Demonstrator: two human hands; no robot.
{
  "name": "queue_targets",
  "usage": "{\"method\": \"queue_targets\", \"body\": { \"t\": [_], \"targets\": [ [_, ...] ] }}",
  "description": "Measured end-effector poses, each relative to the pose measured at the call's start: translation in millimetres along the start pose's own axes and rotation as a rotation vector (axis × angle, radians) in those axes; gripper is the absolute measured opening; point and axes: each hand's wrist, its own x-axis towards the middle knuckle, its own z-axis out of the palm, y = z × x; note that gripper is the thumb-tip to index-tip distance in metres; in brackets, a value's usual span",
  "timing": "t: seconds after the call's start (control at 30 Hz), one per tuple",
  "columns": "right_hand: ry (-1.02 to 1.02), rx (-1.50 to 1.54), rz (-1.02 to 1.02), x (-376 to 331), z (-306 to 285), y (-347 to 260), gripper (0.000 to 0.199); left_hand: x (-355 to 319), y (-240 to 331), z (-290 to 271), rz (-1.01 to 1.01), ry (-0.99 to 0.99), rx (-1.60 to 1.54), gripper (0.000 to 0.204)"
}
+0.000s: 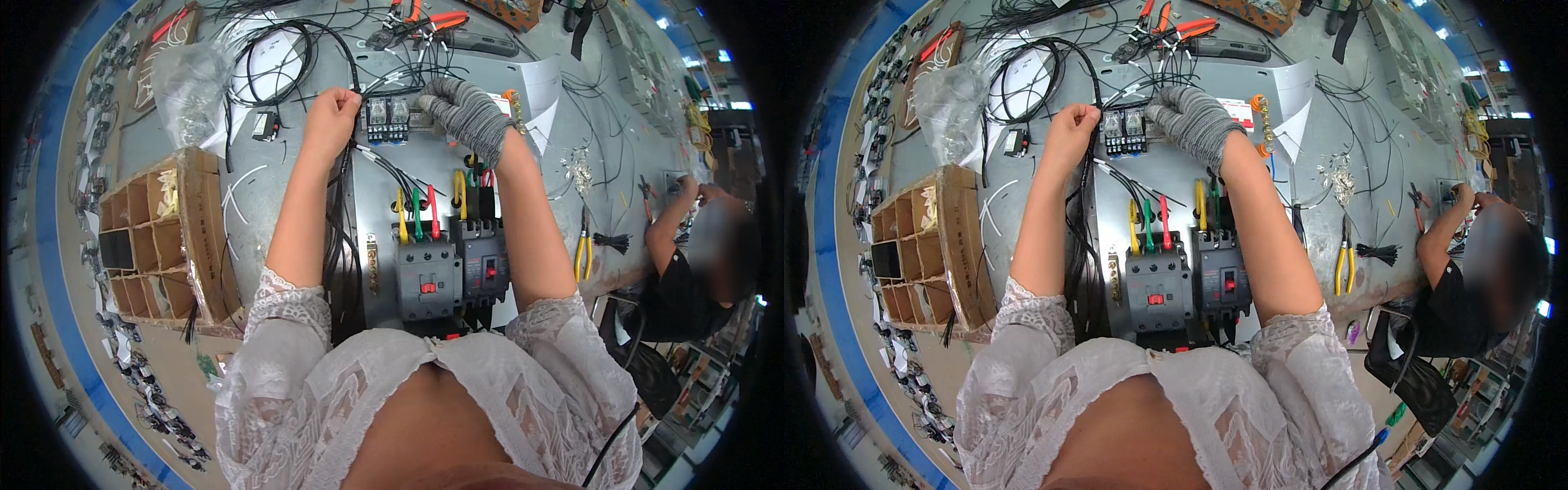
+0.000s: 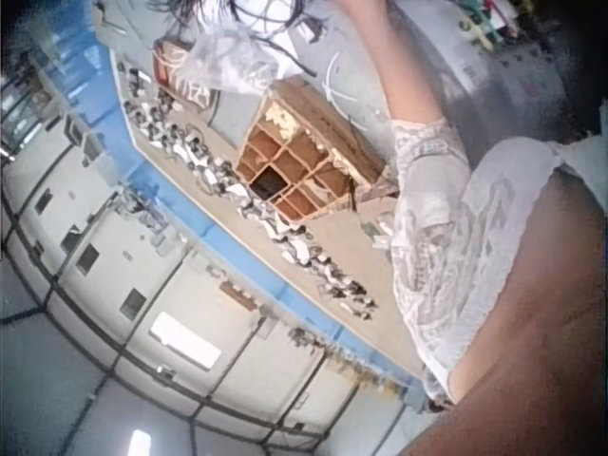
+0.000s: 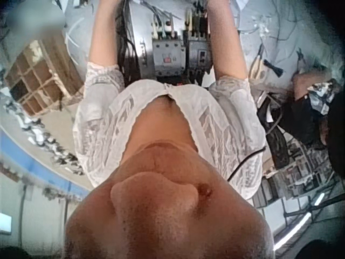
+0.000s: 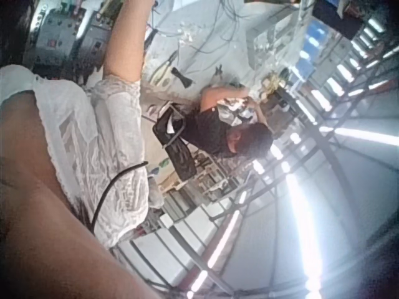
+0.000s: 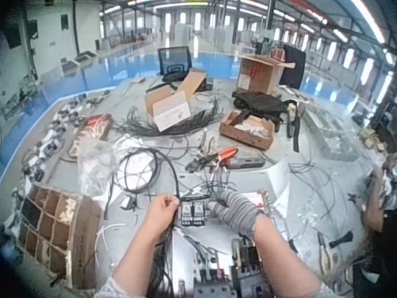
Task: The person strips black wires with pliers and inserts them into terminal blocks on an electrical panel. They repeatedly cut, strip, and connect wires to various terminals while organizing the wiring on the workbench.
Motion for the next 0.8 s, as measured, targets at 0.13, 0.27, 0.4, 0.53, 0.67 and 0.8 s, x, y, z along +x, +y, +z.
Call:
{"method": "queue_targets", "body": {
  "t": [0.13,0.27,0.4,0.53,0.67,0.8],
  "targets": [
    [0.101,-0.177,-0.088,6.7,4.8,9.3,0.025,1.3,-6.4,3.5,0.039,0.057,-0.085,0.016],
    [0.191,-0.022,-0.201,15.8,3.9,8.3,0.019,0.1,-12.3,-1.1,0.060,0.007,-0.201,0.012],
    [0.267,-0.267,-0.312,34.3,-9.7,-22.9,0.019,-2.4,-3.6,-12.8,-0.056,-0.097,-0.407,0.012],
    [0.120,-0.636,-0.481,76.2,0.2,-28.0,0.024,0.5,-6.0,-20.1,-0.194,-0.182,-0.384,0.019],
    [-0.144,-0.883,-0.530,113.4,19.9,-22.7,0.029,1.7,-10.5,-19.7,-0.189,-0.181,-0.437,0.024],
    [-0.335,-0.924,-0.425,124.3,27.4,-24.3,0.033,0.0,-9.4,-16.8,-0.157,-0.148,-0.425,0.027]
  ]
}}
